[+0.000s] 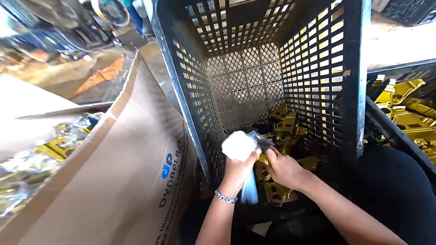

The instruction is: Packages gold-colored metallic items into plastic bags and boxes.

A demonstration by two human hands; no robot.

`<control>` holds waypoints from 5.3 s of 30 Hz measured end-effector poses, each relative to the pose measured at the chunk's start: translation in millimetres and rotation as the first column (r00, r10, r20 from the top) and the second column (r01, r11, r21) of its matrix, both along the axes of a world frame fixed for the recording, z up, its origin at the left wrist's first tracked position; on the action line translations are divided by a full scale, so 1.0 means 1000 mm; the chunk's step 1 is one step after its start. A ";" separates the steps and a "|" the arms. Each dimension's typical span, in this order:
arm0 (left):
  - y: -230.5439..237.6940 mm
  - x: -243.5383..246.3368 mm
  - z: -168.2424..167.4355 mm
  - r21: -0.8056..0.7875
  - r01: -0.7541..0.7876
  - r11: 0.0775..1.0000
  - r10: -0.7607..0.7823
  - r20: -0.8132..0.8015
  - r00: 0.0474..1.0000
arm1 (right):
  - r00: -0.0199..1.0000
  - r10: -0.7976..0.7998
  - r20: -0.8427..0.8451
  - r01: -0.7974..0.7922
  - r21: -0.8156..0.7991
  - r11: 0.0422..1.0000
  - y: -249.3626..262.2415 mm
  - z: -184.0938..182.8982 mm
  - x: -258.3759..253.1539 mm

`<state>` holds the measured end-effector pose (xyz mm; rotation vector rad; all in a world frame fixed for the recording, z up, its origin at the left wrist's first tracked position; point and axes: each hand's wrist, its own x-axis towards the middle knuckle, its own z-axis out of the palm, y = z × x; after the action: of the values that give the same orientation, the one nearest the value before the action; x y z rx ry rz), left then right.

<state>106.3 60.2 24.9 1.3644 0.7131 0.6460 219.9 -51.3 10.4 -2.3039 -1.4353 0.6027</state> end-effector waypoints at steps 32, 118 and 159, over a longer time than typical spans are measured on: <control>0.024 -0.017 0.015 -0.181 -0.045 0.983 0.030 -0.084 0.996 | 0.996 -0.069 0.057 0.078 -0.159 0.984 -0.066 0.069 0.059; -0.007 -0.001 -0.005 -0.001 0.306 0.952 -0.304 0.125 0.945 | 0.957 -0.178 -0.230 0.257 0.380 0.888 -0.016 0.007 0.041; -0.014 0.008 -0.005 -0.081 0.121 0.989 -0.118 0.035 0.992 | 0.517 -0.128 -0.846 0.545 0.211 0.812 -0.031 -0.007 0.007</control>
<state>114.7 46.3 19.5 1.3081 0.6226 0.5348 226.5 -82.1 3.0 -1.4970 -0.5354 0.9015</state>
